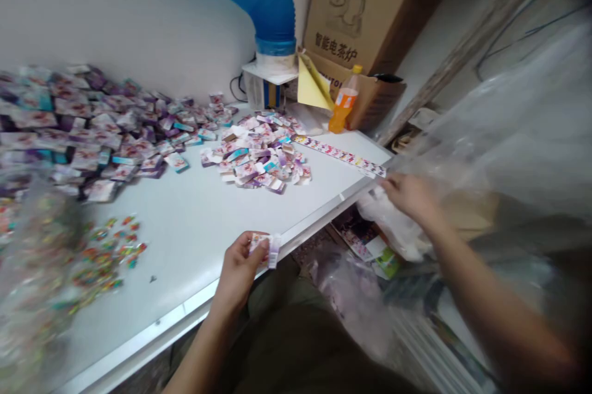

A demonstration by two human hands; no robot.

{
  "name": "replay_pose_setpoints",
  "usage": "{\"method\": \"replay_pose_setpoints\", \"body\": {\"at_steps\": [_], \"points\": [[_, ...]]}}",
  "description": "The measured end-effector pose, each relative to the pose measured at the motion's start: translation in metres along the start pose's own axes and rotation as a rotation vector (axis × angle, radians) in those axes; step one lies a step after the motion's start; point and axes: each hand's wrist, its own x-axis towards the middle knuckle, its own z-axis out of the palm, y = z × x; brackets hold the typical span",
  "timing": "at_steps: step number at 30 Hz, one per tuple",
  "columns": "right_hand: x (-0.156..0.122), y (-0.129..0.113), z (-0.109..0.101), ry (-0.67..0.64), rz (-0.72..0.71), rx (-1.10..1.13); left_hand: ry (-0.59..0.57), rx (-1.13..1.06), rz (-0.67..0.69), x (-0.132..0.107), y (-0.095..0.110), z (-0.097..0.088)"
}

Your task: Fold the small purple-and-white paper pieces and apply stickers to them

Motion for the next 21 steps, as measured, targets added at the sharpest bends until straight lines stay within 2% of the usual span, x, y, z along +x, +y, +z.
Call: {"method": "replay_pose_setpoints", "body": {"at_steps": [1, 3, 4, 6, 8, 11, 14, 17, 19, 21], "points": [[-0.011, -0.024, 0.003, 0.007, -0.159, 0.233, -0.022, -0.011, 0.011, -0.001, -0.001, 0.001], [-0.033, -0.075, 0.010, -0.115, -0.501, 0.705, -0.051, -0.005, 0.037, -0.003, -0.001, 0.002], [-0.043, -0.098, 0.014, -0.182, -0.609, 0.859, -0.057, 0.007, 0.049, -0.004, -0.001, 0.002], [-0.057, -0.136, 0.020, -0.294, -0.729, 1.022, -0.061, 0.029, 0.072, -0.008, 0.002, 0.001], [-0.064, -0.157, 0.023, -0.330, -0.763, 1.048, -0.076, 0.025, 0.074, -0.012, 0.005, -0.003], [-0.066, -0.165, 0.022, -0.212, -0.806, 0.864, -0.128, -0.005, -0.024, -0.012, 0.004, -0.006], [-0.071, -0.163, 0.022, -0.023, -0.864, 0.517, -0.088, 0.000, -0.060, -0.011, -0.002, 0.001], [-0.083, -0.163, 0.025, 0.125, -0.852, 0.347, 0.012, 0.095, 0.106, -0.016, -0.010, 0.015], [-0.088, -0.159, 0.026, 0.222, -0.809, 0.357, 0.047, 0.250, 0.303, -0.023, -0.015, 0.023], [-0.083, -0.143, 0.024, 0.317, -0.688, 0.357, 0.024, 0.388, 0.505, -0.031, -0.018, 0.027]]}}
